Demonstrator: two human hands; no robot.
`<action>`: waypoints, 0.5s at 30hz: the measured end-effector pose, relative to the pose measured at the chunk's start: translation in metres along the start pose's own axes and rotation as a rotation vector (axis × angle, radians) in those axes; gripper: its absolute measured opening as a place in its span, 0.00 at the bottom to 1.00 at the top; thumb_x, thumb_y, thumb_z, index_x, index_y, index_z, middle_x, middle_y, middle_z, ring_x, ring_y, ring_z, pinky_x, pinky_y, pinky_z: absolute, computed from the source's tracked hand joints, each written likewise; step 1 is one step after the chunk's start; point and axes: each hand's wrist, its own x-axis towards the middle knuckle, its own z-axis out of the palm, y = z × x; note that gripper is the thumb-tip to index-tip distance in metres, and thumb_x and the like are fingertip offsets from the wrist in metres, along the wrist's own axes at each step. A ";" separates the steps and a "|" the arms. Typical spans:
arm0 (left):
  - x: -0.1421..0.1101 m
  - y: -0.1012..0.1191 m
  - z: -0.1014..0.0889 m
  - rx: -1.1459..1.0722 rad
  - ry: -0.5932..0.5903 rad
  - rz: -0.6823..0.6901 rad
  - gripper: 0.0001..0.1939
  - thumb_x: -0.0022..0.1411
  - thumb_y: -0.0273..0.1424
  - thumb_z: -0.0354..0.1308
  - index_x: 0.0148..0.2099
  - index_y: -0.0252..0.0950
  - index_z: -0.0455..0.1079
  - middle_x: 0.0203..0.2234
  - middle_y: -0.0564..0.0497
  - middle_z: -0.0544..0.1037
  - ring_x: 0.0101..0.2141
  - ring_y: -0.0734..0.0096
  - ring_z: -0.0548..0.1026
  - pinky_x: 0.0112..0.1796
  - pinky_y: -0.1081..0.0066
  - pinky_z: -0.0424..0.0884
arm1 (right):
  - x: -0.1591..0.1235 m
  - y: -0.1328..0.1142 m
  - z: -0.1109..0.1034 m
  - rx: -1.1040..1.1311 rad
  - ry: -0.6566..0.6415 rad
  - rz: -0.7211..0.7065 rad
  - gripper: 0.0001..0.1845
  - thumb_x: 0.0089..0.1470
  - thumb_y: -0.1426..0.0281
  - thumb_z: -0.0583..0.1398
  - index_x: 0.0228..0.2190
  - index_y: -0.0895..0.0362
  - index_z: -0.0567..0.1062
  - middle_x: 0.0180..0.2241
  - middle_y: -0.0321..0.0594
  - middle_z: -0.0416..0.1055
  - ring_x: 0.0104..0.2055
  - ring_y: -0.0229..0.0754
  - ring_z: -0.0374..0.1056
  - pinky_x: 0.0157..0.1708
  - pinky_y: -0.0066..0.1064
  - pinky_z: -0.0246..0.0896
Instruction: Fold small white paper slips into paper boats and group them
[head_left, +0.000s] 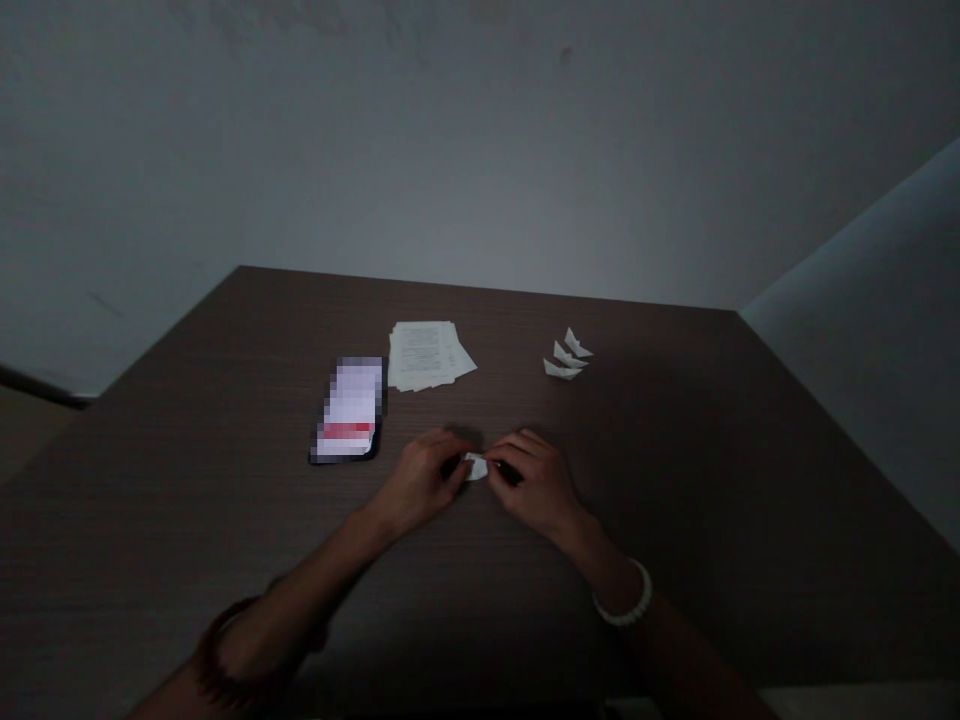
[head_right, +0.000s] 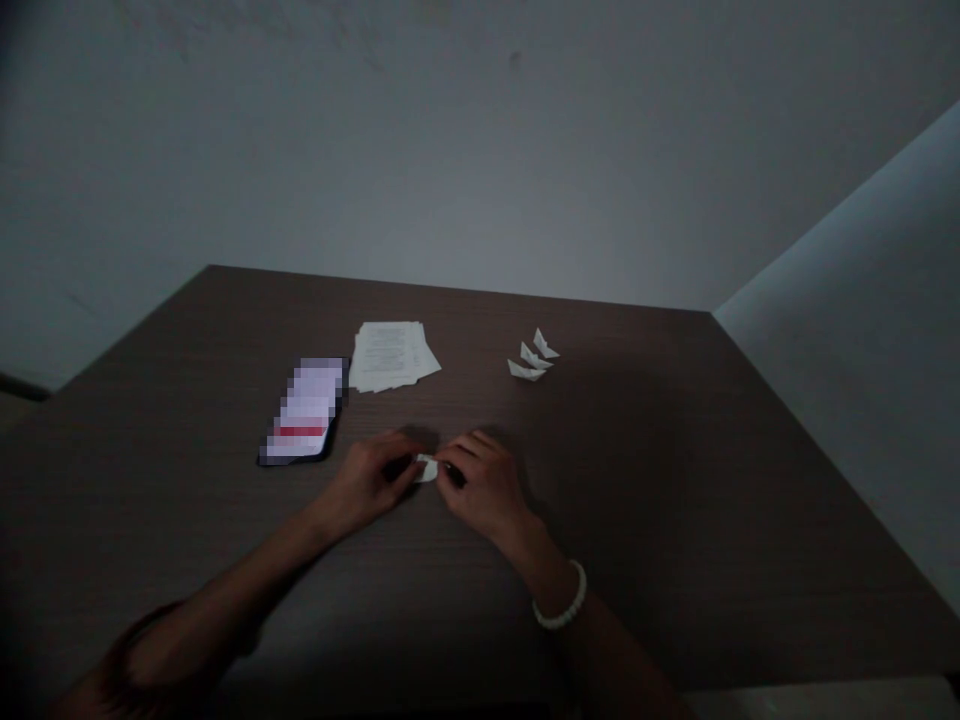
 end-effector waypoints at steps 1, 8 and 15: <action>0.000 -0.001 0.001 0.021 -0.003 0.001 0.06 0.63 0.26 0.54 0.37 0.34 0.73 0.30 0.48 0.76 0.33 0.66 0.73 0.36 0.66 0.70 | 0.000 0.001 0.000 -0.005 -0.002 0.012 0.08 0.52 0.78 0.60 0.31 0.54 0.76 0.33 0.38 0.74 0.37 0.41 0.68 0.38 0.33 0.64; -0.002 -0.004 0.002 0.115 0.014 0.110 0.08 0.64 0.25 0.53 0.36 0.33 0.74 0.29 0.47 0.74 0.34 0.65 0.71 0.36 0.66 0.70 | 0.001 0.000 -0.001 -0.036 -0.073 0.051 0.09 0.53 0.77 0.60 0.35 0.54 0.77 0.34 0.38 0.75 0.38 0.42 0.68 0.40 0.34 0.64; -0.002 -0.006 -0.002 0.214 -0.104 0.204 0.11 0.68 0.26 0.51 0.38 0.31 0.74 0.30 0.46 0.73 0.34 0.64 0.69 0.37 0.65 0.70 | 0.002 0.004 0.000 -0.078 -0.097 0.032 0.04 0.57 0.73 0.61 0.33 0.54 0.77 0.32 0.38 0.74 0.36 0.41 0.67 0.38 0.33 0.62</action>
